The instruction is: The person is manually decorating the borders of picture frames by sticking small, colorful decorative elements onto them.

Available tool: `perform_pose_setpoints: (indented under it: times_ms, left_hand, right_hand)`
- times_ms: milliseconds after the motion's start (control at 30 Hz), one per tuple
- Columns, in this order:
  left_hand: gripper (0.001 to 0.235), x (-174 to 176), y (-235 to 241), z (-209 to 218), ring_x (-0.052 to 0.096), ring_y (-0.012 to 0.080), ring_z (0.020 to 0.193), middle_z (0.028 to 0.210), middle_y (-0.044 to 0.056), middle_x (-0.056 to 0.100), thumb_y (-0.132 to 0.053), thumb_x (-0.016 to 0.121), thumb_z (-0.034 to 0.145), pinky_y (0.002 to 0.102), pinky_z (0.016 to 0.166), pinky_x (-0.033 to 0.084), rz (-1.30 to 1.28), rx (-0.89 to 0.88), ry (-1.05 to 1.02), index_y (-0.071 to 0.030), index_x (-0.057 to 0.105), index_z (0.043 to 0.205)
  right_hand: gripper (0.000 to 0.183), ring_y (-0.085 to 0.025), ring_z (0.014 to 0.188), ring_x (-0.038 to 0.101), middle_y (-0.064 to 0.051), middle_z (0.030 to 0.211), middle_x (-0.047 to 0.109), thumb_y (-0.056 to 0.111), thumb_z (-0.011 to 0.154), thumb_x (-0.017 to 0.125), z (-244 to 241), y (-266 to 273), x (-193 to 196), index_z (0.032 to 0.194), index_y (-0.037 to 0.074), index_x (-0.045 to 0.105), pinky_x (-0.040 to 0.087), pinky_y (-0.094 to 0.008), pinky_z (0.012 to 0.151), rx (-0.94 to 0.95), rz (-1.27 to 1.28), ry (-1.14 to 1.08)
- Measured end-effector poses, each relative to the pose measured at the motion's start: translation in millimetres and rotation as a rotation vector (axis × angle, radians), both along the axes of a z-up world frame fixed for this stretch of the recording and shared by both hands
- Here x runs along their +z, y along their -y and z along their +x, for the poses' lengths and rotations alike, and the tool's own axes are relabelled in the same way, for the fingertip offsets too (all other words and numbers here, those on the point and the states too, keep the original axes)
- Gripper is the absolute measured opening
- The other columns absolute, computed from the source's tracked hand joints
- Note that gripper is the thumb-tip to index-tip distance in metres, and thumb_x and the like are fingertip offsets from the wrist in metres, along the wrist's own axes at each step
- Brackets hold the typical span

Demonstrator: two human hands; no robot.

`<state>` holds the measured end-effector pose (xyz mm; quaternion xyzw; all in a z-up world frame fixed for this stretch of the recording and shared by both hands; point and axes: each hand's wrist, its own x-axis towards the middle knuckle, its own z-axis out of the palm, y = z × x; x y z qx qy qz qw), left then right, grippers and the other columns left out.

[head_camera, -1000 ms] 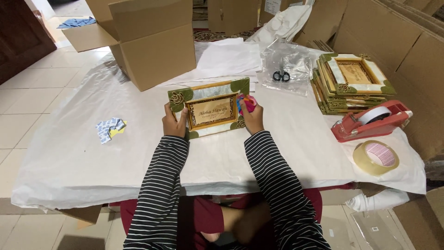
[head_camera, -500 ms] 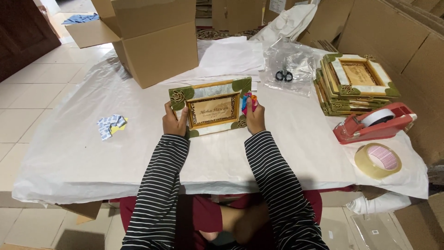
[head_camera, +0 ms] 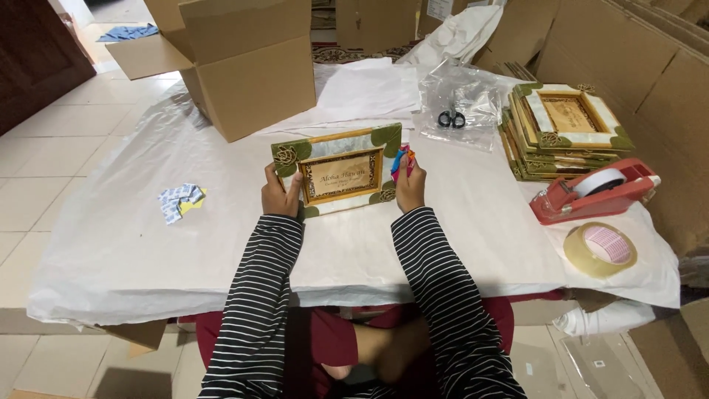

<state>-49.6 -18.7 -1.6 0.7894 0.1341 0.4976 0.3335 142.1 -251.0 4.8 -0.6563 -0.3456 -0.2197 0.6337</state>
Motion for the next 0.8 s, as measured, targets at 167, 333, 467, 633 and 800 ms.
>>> perform_pose_setpoints:
  times_ms: [167,333,467,633,800]
  left_hand:
    - [0.045,-10,-4,-2,0.068,0.0476,0.064,0.068,0.024,0.066,-0.048,0.057,0.106,0.055,0.064,0.055,0.079,0.029,-0.035,-0.012,0.042,0.129]
    - [0.044,-5,3,-11,0.069,0.0509,0.071,0.073,0.027,0.067,-0.048,0.053,0.107,0.060,0.067,0.054,0.085,0.016,-0.074,-0.012,0.041,0.130]
    - [0.045,-4,5,-14,0.069,0.0528,0.074,0.075,0.029,0.067,-0.048,0.050,0.107,0.063,0.071,0.054,0.091,0.021,-0.133,-0.012,0.039,0.130]
    - [0.047,-11,-1,-11,0.069,0.0522,0.071,0.070,0.028,0.066,-0.051,0.049,0.107,0.062,0.069,0.054,0.104,0.030,-0.165,-0.012,0.039,0.130]
    - [0.048,-26,-11,-5,0.070,0.0479,0.069,0.066,0.024,0.065,-0.056,0.049,0.106,0.057,0.068,0.056,0.127,0.086,-0.193,-0.014,0.041,0.129]
  right_hand:
    - [0.042,-0.016,0.059,0.051,-0.007,0.056,0.056,0.026,0.112,0.043,-9,5,-1,0.076,0.007,0.053,0.047,-0.033,0.064,-0.042,0.014,-0.047]
    - [0.042,-0.016,0.065,0.052,-0.015,0.062,0.061,0.028,0.113,0.044,-1,7,-25,0.082,0.003,0.057,0.049,-0.037,0.069,-0.051,0.026,-0.045]
    - [0.028,-0.022,0.076,0.063,-0.021,0.077,0.066,0.026,0.111,0.049,-24,14,0,0.104,0.003,0.064,0.053,-0.043,0.078,-0.025,-0.022,0.002]
    - [0.026,-0.019,0.074,0.061,-0.015,0.076,0.065,0.030,0.109,0.055,-27,14,4,0.102,0.007,0.062,0.052,-0.037,0.077,0.010,-0.068,0.020]
    - [0.022,-0.020,0.072,0.064,-0.018,0.077,0.070,0.021,0.107,0.059,-19,9,1,0.094,0.004,0.062,0.054,-0.037,0.074,0.002,-0.057,0.010]
